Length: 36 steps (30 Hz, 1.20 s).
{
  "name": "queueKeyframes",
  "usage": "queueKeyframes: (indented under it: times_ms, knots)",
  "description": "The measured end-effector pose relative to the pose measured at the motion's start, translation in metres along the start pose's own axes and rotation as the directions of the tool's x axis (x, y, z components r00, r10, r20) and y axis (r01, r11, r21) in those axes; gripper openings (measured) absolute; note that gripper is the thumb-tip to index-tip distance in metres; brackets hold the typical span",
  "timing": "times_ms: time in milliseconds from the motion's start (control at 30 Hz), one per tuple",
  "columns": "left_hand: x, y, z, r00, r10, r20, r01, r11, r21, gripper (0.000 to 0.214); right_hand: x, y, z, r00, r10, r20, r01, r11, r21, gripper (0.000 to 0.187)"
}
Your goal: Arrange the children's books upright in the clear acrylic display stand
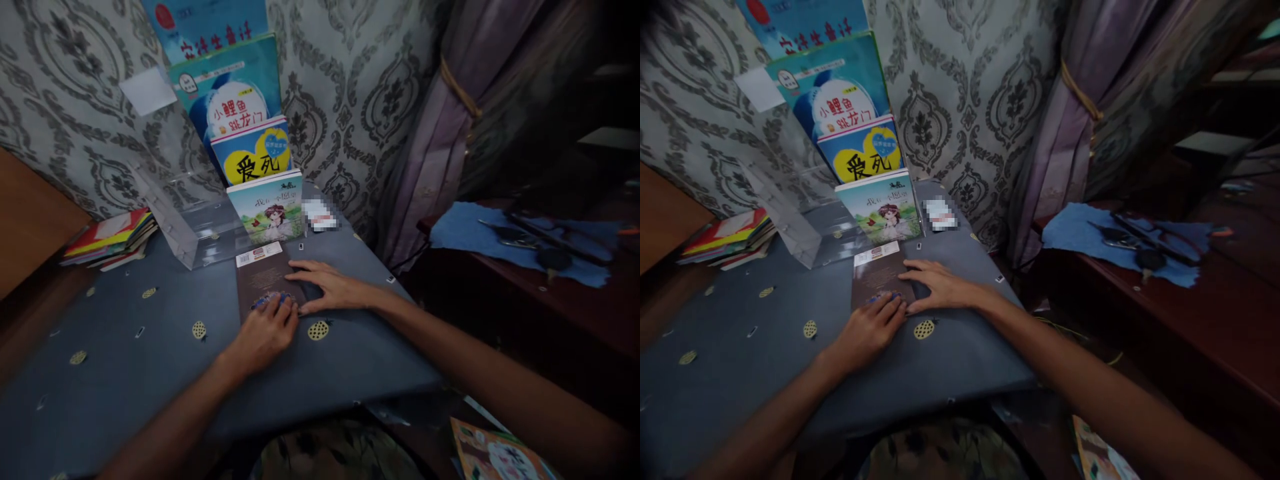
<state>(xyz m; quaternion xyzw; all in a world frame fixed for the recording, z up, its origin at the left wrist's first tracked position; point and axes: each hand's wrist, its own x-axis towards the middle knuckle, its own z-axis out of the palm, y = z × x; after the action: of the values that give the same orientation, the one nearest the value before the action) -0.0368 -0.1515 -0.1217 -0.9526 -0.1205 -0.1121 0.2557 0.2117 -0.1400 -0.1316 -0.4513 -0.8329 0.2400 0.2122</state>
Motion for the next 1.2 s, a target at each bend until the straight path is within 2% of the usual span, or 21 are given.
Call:
queueKeyframes:
  times_ms: [100,300,500,633,733,1033,1200]
  knots:
    - [0.002,0.003,-0.001,0.998,-0.017,0.053,0.017,1.000,-0.004,0.028,0.000,0.001,-0.002,1.000,0.004,0.017,-0.004,1.000,0.009,0.079]
    - [0.007,0.007,-0.002,0.987,-0.073,0.143,0.084,0.994,-0.075,0.026,0.020,0.009,-0.004,1.000,-0.017,0.001,0.017,1.000,-0.009,0.057]
    - [0.011,0.002,-0.012,0.978,-0.059,0.198,0.083,0.990,-0.114,0.019,0.070,0.008,0.006,0.987,0.118,-0.105,-0.138,0.968,-0.211,0.056]
    - [0.012,0.000,-0.016,0.976,-0.044,0.212,0.069,0.991,-0.114,0.017,0.087,0.001,0.010,0.972,0.137,-0.191,-0.188,0.941,-0.282,0.052]
    - [0.012,0.000,-0.017,0.978,-0.049,0.203,0.076,0.989,-0.124,0.017,0.087,-0.002,0.012,0.965,0.126,-0.231,-0.191,0.939,-0.285,0.051]
    - [0.012,-0.001,-0.020,0.972,-0.063,0.224,0.099,0.983,-0.152,0.016,0.084,-0.003,0.016,0.961,0.148,-0.236,-0.216,0.930,-0.299,0.053]
    - [0.012,-0.002,-0.017,0.973,-0.122,0.196,0.160,0.969,-0.191,0.020,0.065,-0.008,0.020,0.963,0.162,-0.214,-0.222,0.929,-0.295,0.058]
